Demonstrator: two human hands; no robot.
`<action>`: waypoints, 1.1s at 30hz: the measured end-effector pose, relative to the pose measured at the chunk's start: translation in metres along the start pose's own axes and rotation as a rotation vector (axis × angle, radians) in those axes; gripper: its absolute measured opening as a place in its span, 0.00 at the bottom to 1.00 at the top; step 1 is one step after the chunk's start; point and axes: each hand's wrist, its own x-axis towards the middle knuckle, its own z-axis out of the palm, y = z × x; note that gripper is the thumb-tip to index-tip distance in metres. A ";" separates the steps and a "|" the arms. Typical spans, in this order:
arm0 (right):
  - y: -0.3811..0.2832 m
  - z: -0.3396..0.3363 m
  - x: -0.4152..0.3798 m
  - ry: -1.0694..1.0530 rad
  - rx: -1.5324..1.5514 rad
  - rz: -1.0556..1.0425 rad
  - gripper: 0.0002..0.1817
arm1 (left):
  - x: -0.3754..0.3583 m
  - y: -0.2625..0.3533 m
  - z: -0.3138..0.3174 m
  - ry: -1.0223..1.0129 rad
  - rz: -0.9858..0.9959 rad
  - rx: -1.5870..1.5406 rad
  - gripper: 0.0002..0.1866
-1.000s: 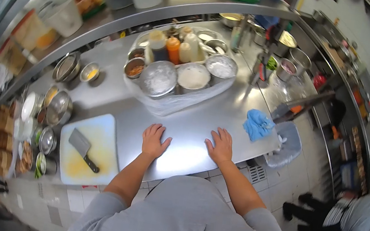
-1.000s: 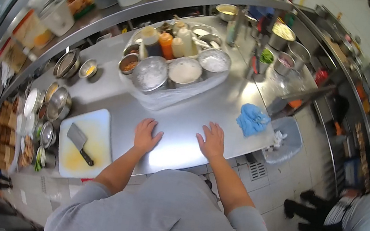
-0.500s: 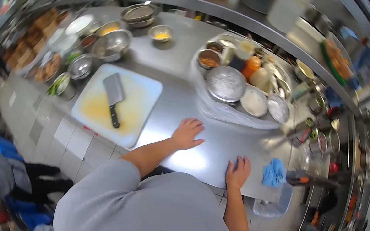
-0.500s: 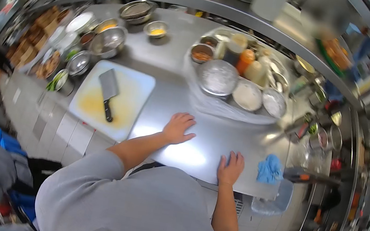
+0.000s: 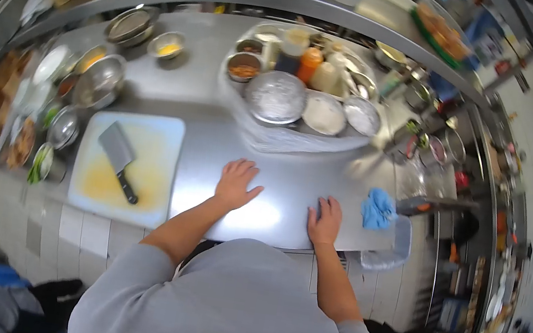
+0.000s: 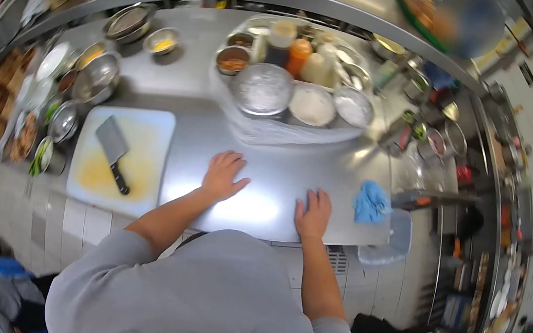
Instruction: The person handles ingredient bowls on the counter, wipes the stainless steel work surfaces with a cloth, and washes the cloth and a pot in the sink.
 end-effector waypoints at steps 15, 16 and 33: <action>-0.035 -0.003 0.036 -0.270 -0.096 0.209 0.44 | 0.113 -0.122 -0.081 0.235 -0.358 -0.249 0.69; -0.053 -0.005 0.055 -0.264 -0.105 0.222 0.44 | 0.125 -0.126 -0.087 0.226 -0.347 -0.259 0.69; -0.089 0.109 0.240 -0.108 -0.185 0.365 0.36 | 0.208 -0.101 0.002 -0.143 -0.400 -0.204 0.79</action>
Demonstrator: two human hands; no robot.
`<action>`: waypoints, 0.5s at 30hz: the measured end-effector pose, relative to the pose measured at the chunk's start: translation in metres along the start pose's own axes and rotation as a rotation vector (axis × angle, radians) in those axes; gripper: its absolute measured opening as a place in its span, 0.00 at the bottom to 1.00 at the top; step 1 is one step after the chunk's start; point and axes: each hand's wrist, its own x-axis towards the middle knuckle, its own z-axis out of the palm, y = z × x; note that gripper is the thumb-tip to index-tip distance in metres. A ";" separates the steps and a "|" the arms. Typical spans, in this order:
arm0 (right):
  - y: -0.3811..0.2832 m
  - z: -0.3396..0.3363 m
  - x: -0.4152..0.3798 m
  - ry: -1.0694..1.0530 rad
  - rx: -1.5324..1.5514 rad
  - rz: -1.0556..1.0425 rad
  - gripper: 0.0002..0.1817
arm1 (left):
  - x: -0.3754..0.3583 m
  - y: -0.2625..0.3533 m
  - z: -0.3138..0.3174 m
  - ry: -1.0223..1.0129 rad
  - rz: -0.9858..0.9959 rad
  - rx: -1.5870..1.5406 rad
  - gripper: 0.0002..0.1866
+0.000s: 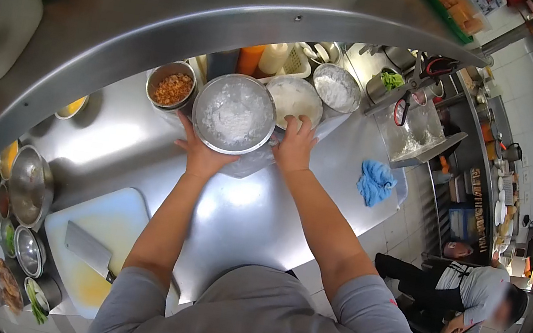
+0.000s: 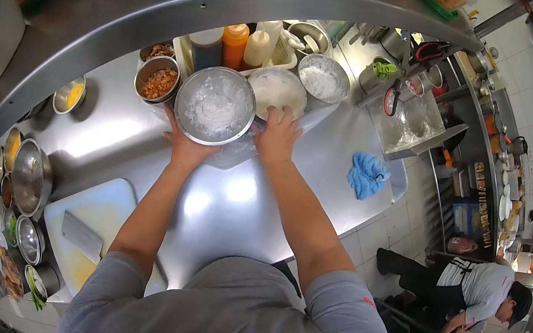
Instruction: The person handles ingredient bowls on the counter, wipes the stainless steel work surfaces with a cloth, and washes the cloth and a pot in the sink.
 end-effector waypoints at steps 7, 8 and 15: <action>0.004 0.002 0.024 -0.039 0.037 0.030 0.38 | 0.022 0.007 0.006 -0.019 0.093 -0.024 0.75; 0.001 0.000 0.029 -0.068 -0.011 0.063 0.39 | 0.027 0.010 0.007 -0.016 0.097 -0.017 0.75; 0.007 -0.027 0.046 -0.244 -0.025 0.067 0.42 | 0.027 0.003 0.018 0.017 -0.001 -0.081 0.70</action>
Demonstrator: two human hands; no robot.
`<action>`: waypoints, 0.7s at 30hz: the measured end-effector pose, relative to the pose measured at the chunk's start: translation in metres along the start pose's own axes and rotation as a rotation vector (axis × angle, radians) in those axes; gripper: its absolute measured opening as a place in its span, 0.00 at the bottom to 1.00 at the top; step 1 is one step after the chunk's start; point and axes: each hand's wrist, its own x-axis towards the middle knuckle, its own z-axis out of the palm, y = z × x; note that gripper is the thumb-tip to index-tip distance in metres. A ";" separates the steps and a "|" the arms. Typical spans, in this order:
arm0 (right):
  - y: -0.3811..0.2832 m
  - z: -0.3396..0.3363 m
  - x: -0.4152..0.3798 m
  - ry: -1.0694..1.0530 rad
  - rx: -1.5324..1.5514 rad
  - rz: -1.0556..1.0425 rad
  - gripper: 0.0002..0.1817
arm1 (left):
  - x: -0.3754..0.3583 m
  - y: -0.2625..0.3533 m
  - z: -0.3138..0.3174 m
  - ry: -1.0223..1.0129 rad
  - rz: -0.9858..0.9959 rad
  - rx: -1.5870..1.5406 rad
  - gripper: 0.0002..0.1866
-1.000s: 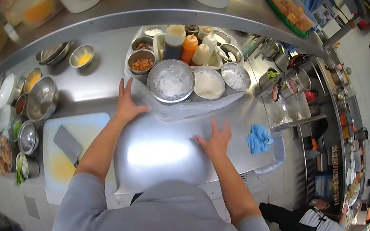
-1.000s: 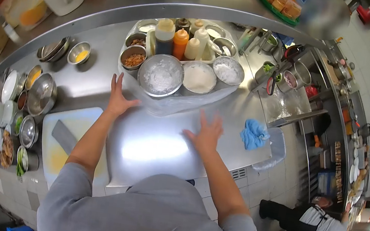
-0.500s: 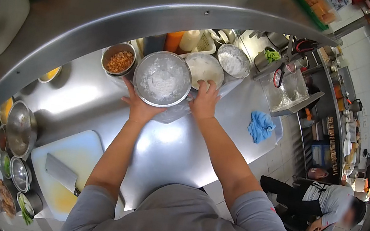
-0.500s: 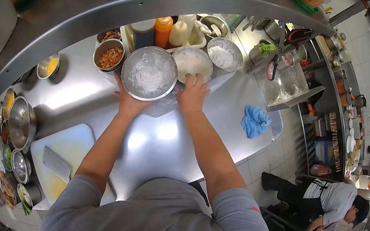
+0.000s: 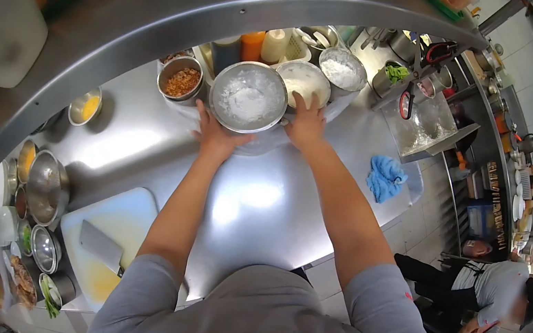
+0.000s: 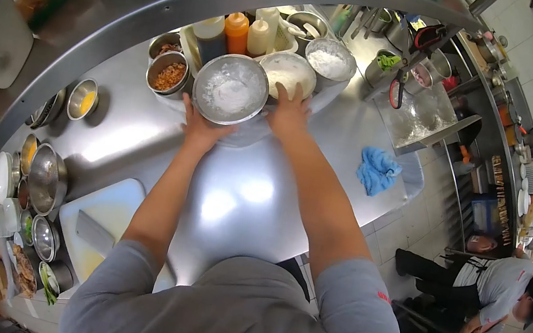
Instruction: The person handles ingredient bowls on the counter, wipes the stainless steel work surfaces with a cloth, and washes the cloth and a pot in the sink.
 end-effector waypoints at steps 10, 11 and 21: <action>0.106 0.060 -0.176 0.376 0.113 -0.038 0.36 | 0.082 -0.074 -0.156 0.341 -0.348 -0.775 0.23; 0.101 0.054 -0.176 0.341 0.030 -0.056 0.35 | 0.108 -0.074 -0.153 0.338 -0.342 -0.767 0.23; 0.094 0.048 -0.174 0.342 -0.006 -0.046 0.31 | 0.181 -0.142 -0.108 0.118 -0.567 -1.138 0.14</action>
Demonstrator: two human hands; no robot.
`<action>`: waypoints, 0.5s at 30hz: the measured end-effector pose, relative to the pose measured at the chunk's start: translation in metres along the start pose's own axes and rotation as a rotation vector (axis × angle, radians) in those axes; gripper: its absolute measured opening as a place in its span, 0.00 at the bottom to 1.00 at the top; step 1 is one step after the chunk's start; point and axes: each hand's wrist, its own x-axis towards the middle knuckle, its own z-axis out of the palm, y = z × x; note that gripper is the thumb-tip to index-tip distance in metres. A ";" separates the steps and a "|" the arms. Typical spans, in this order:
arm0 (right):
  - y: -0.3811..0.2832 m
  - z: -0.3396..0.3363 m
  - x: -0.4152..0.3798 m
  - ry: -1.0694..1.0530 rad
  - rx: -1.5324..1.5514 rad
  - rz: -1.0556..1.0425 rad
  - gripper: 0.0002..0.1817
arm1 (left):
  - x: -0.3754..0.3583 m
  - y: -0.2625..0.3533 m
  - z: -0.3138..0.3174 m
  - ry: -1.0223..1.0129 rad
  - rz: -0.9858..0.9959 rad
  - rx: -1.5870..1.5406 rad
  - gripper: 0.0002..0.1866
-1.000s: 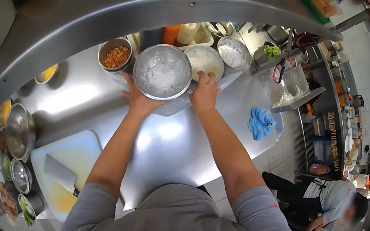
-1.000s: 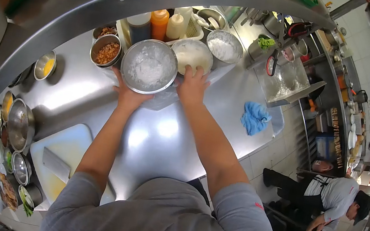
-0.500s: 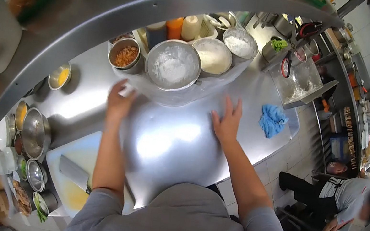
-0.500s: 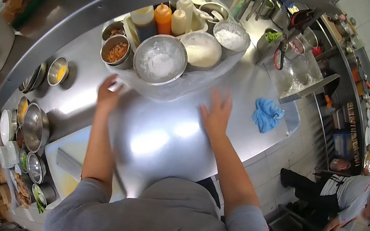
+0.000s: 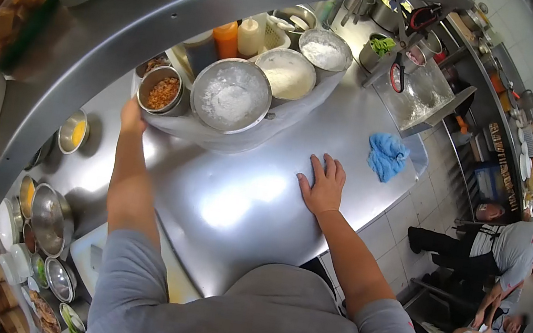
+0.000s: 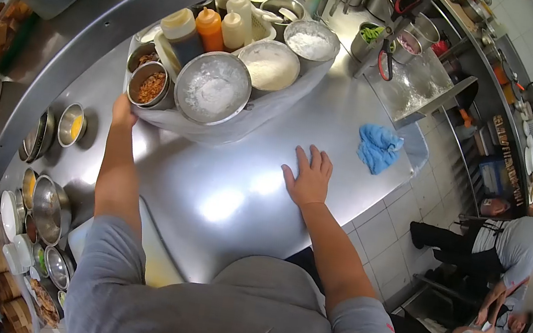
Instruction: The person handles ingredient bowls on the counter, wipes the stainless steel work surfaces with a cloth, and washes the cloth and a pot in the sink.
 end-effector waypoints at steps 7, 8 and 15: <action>0.003 0.001 -0.002 -0.018 -0.011 -0.007 0.32 | -0.027 -0.002 -0.054 -0.021 0.243 0.377 0.12; 0.004 0.002 -0.002 -0.017 0.000 -0.018 0.32 | -0.020 -0.012 -0.060 -0.006 0.261 0.357 0.14; -0.062 -0.008 0.054 -0.023 0.286 -0.204 0.48 | -0.166 -0.002 0.035 0.035 0.023 0.024 0.41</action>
